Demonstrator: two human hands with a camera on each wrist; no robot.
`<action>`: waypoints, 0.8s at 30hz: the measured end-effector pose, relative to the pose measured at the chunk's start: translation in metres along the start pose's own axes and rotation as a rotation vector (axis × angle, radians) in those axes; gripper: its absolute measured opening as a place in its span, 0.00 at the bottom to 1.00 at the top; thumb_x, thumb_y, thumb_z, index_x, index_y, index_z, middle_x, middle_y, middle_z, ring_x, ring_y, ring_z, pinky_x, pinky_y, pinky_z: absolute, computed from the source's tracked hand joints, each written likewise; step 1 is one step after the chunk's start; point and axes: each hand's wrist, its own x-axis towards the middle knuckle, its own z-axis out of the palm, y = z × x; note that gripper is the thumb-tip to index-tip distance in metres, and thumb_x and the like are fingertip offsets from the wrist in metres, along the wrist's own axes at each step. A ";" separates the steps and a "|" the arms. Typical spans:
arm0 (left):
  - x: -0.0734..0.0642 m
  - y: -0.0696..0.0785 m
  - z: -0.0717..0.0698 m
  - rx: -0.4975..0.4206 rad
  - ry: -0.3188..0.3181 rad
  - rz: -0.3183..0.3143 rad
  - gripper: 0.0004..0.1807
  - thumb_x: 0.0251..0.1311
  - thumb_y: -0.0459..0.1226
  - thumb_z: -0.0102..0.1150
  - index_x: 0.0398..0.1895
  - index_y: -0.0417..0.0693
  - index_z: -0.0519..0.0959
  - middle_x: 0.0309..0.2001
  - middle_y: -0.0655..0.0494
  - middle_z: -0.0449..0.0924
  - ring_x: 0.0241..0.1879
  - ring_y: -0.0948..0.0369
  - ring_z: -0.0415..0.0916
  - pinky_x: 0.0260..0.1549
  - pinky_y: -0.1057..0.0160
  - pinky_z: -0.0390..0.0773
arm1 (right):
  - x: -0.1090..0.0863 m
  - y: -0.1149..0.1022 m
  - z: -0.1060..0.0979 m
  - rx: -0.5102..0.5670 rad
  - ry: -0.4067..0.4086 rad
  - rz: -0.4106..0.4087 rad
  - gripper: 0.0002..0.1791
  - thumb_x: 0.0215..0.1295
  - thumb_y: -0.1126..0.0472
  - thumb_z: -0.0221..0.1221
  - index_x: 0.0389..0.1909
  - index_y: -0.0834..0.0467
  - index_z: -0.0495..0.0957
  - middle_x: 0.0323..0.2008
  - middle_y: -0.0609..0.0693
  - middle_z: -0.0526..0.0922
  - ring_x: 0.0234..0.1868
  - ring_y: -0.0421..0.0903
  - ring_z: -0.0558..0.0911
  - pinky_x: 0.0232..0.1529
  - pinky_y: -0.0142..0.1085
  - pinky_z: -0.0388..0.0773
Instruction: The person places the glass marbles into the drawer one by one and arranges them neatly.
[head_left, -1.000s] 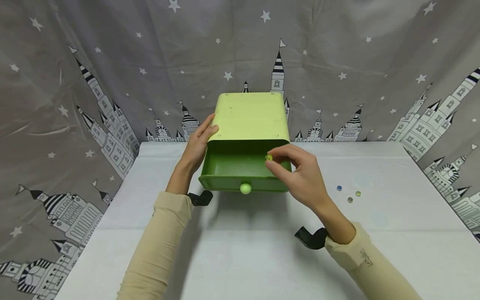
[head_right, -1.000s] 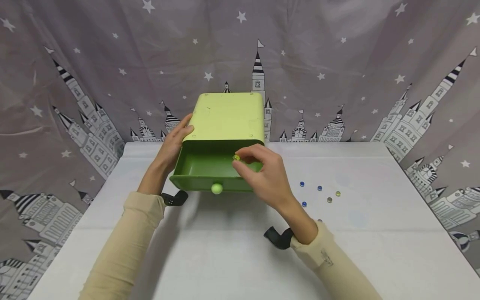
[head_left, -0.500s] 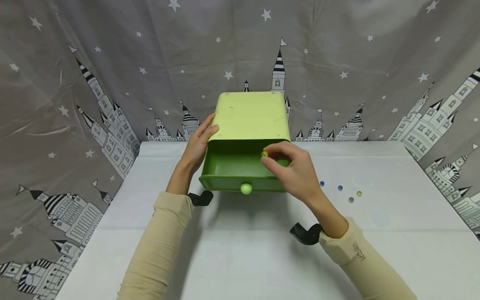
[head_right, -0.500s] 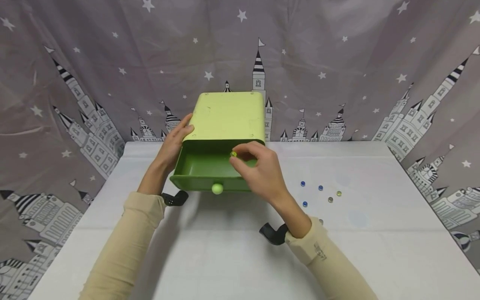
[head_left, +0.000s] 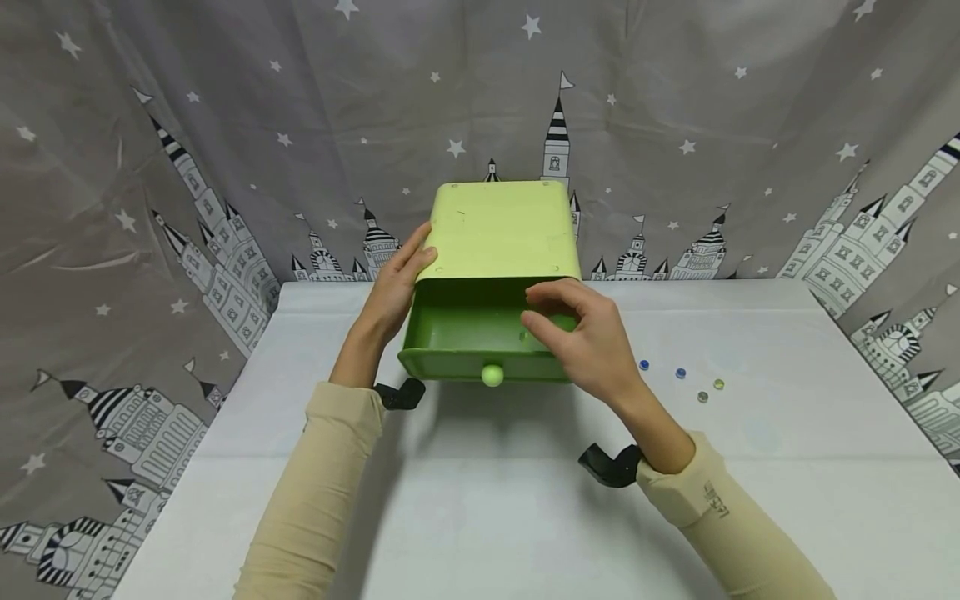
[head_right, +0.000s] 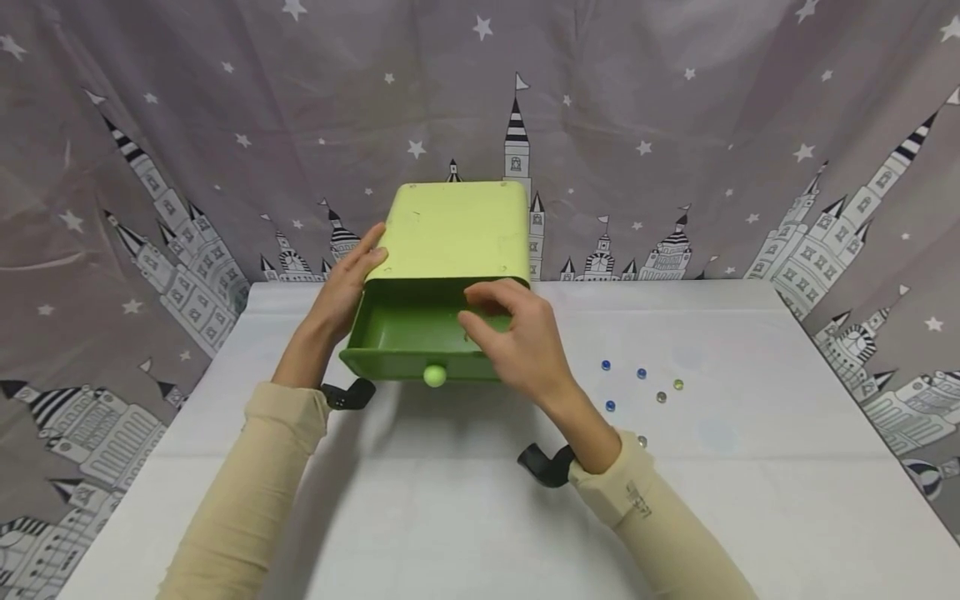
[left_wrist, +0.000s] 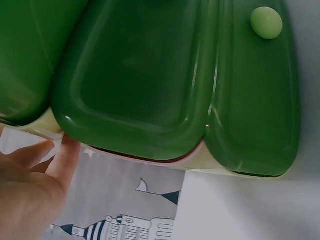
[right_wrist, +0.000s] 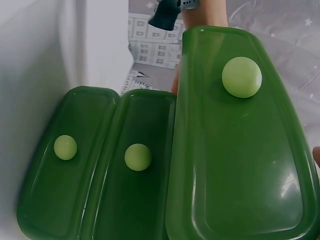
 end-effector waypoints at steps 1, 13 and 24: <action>0.000 0.001 0.000 0.022 -0.003 0.008 0.30 0.76 0.47 0.46 0.78 0.62 0.55 0.77 0.64 0.47 0.75 0.65 0.42 0.71 0.57 0.50 | 0.000 0.000 0.000 0.002 0.001 0.001 0.13 0.59 0.72 0.66 0.45 0.69 0.82 0.42 0.60 0.83 0.45 0.49 0.80 0.49 0.43 0.76; -0.002 0.007 0.001 0.142 -0.018 0.028 0.26 0.78 0.44 0.38 0.76 0.52 0.61 0.77 0.58 0.52 0.75 0.60 0.43 0.71 0.54 0.45 | -0.005 0.000 -0.001 0.006 0.011 -0.014 0.14 0.58 0.72 0.66 0.46 0.69 0.82 0.43 0.61 0.83 0.47 0.49 0.80 0.50 0.41 0.75; -0.018 0.035 0.010 0.147 -0.020 0.011 0.29 0.76 0.42 0.43 0.77 0.46 0.59 0.77 0.51 0.50 0.75 0.55 0.44 0.71 0.53 0.46 | -0.016 0.005 -0.006 0.021 0.039 -0.017 0.13 0.58 0.72 0.66 0.45 0.69 0.82 0.43 0.57 0.83 0.47 0.52 0.80 0.51 0.37 0.76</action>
